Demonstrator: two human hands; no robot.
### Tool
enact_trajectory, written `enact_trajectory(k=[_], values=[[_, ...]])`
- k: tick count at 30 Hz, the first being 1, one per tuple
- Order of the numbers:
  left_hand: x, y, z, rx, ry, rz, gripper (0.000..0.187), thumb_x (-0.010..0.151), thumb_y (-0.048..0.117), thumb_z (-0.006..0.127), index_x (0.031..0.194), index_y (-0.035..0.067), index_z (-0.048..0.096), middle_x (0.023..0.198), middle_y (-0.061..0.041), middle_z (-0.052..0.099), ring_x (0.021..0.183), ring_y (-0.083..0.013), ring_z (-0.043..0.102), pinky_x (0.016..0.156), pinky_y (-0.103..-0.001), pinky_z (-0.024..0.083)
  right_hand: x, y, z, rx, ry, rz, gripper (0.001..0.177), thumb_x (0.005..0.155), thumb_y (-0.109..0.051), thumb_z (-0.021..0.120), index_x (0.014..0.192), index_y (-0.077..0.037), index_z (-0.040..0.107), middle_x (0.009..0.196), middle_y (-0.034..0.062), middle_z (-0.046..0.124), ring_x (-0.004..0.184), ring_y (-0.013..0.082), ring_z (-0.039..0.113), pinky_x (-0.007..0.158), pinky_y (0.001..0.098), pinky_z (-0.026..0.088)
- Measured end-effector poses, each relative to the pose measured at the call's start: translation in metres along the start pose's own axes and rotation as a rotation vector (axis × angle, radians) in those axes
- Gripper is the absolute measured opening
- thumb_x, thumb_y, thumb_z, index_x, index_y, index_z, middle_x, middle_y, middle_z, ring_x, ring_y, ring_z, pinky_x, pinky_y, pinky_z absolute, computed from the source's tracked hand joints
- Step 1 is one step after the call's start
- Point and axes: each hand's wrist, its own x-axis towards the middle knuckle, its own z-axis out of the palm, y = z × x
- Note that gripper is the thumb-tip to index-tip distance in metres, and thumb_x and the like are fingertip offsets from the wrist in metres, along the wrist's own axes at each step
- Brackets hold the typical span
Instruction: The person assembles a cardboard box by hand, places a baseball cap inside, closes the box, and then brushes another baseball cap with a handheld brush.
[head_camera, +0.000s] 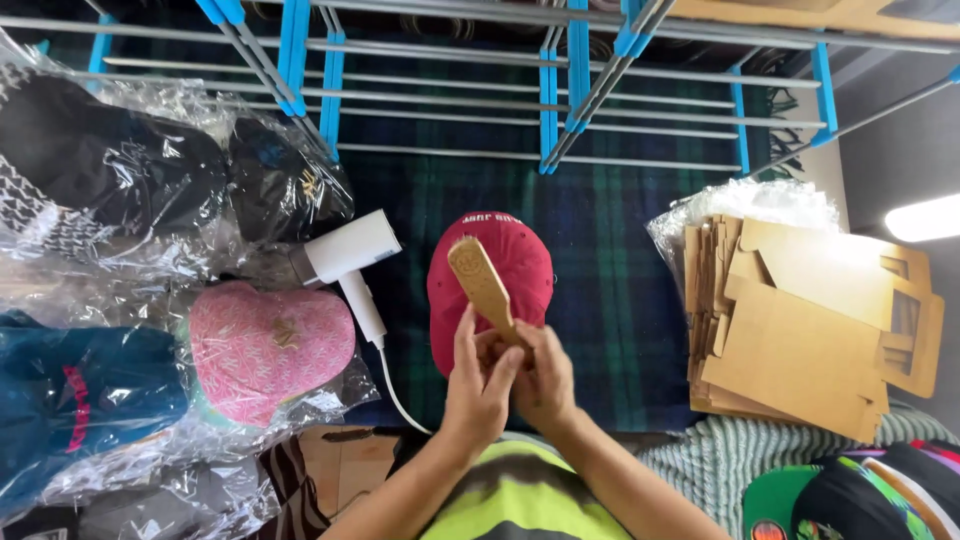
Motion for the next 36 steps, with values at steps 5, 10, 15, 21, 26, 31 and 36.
enact_trajectory(k=[5,10,15,21,26,31,36], values=[[0.046,0.02,-0.024,0.232,0.174,0.04,0.066,0.099,0.001,0.053,0.158,-0.003,0.024,0.148,-0.036,0.045,0.132,-0.0505,0.049,0.108,-0.06,0.041,0.036,-0.016,-0.011,-0.066,0.072,-0.264,0.026,0.09,-0.018,0.074,0.115,-0.011,0.078,0.107,0.0086,0.066,0.082,0.0268,0.066,0.071,0.0365,0.057],[0.068,0.036,-0.049,1.029,-0.153,0.399,0.051,0.103,0.033,0.05,0.149,0.012,0.05,0.106,-0.019,0.071,0.088,-0.0386,0.071,0.072,-0.047,0.058,0.043,0.053,-0.014,-0.108,0.147,-0.054,0.014,0.095,-0.01,0.068,0.108,-0.006,0.073,0.112,0.0115,0.064,0.101,0.0312,0.067,0.086,0.0425,0.055],[0.186,0.014,-0.066,1.246,-0.34,0.122,0.048,0.1,0.043,0.039,0.143,0.028,0.056,0.096,-0.014,0.076,0.089,-0.0383,0.074,0.075,-0.053,0.058,0.047,0.057,-0.001,0.062,0.129,0.098,0.016,0.103,-0.016,0.062,0.112,-0.004,0.067,0.12,0.0119,0.06,0.103,0.0327,0.069,0.085,0.0412,0.059],[0.236,0.018,-0.08,1.347,-0.375,-0.453,0.048,0.09,0.026,0.041,0.122,0.014,0.074,0.115,-0.016,0.075,0.112,-0.036,0.07,0.097,-0.051,0.055,0.05,0.059,-0.009,-0.089,0.041,0.105,0.013,0.104,-0.017,0.063,0.108,-0.006,0.058,0.108,0.0096,0.054,0.107,0.0368,0.062,0.078,0.0454,0.06],[0.147,0.075,-0.05,1.003,-0.208,0.162,0.037,0.102,0.041,0.044,0.108,0.013,0.067,0.09,-0.021,0.074,0.088,-0.0446,0.071,0.073,-0.058,0.055,0.084,0.058,-0.005,-0.094,0.089,0.026,0.022,0.105,-0.022,0.062,0.115,-0.003,0.063,0.114,0.0117,0.063,0.118,0.0362,0.062,0.082,0.0435,0.061],[0.122,-0.037,-0.123,1.088,-0.074,0.002,0.037,0.104,0.034,0.041,0.108,0.007,0.066,0.089,-0.022,0.073,0.087,-0.0453,0.072,0.075,-0.054,0.057,0.1,0.039,0.005,-0.105,-0.093,0.171,0.037,0.106,-0.027,0.054,0.138,-0.009,0.059,0.137,0.0143,0.056,0.133,0.0372,0.053,0.104,0.0492,0.051],[0.071,0.0,-0.097,0.834,0.196,0.033,0.041,0.107,0.022,0.039,0.134,-0.003,0.056,0.108,-0.035,0.069,0.097,-0.0534,0.067,0.079,-0.063,0.054,0.116,0.037,0.017,-0.136,-0.119,0.225,0.043,0.106,-0.027,0.047,0.145,-0.009,0.055,0.144,0.0181,0.052,0.137,0.0408,0.049,0.112,0.0519,0.043]])
